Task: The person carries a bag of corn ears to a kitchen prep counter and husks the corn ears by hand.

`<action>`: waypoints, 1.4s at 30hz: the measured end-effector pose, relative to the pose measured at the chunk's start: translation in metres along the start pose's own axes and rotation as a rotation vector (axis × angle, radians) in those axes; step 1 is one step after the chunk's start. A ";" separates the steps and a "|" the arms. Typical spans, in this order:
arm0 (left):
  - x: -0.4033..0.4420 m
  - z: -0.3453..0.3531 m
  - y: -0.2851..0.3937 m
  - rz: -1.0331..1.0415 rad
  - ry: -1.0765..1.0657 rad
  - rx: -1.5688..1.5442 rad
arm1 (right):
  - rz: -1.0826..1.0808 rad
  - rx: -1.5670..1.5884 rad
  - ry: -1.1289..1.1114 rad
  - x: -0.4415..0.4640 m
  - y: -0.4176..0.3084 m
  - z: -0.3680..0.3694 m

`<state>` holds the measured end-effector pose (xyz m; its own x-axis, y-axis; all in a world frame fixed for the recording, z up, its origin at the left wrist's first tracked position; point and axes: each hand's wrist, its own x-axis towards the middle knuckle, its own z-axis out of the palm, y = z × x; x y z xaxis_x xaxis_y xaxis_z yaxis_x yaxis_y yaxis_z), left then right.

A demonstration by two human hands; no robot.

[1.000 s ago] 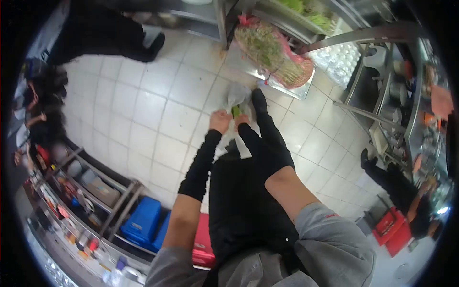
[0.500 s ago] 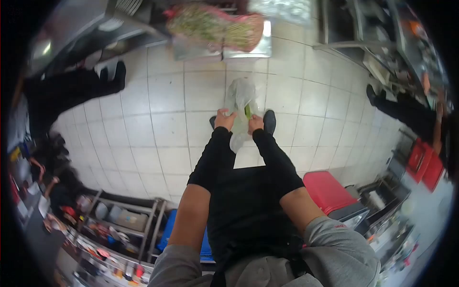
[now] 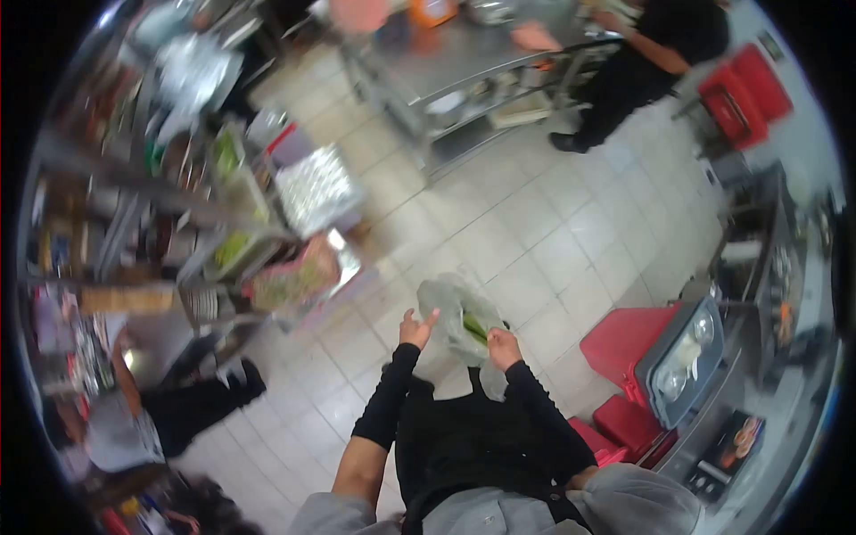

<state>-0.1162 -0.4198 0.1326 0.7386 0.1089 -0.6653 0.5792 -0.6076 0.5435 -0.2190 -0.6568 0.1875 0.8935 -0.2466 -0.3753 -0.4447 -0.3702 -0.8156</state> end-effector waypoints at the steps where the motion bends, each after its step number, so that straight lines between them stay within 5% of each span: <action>1: -0.010 0.012 0.037 0.059 0.103 0.140 | -0.018 0.042 0.021 -0.007 -0.014 -0.035; 8: -0.117 0.062 0.332 0.117 -0.426 0.167 | -0.135 0.449 0.323 -0.026 -0.084 -0.255; 12: -0.074 0.137 0.396 0.363 -0.494 0.254 | -0.139 0.705 0.515 -0.014 -0.104 -0.379; 17: -0.112 0.216 0.532 0.124 -0.822 -0.108 | -0.055 0.940 0.669 -0.009 -0.103 -0.533; 21: -0.116 0.310 0.658 0.533 -0.839 0.173 | 0.008 1.019 0.852 0.018 -0.088 -0.652; 26: -0.140 0.430 0.818 0.664 -0.981 0.273 | 0.068 1.078 1.070 0.052 -0.061 -0.803; 32: -0.166 0.577 0.987 1.141 -0.994 0.454 | 0.056 0.998 1.298 0.103 0.001 -0.965; 42: -0.174 0.869 1.191 1.164 -1.044 0.481 | 0.064 1.033 1.234 0.243 0.102 -1.245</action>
<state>0.1455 -1.8464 0.4508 0.0188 -0.9834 -0.1807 -0.3932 -0.1735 0.9029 -0.1250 -1.8697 0.5616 0.0555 -0.9616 -0.2687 0.2089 0.2744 -0.9387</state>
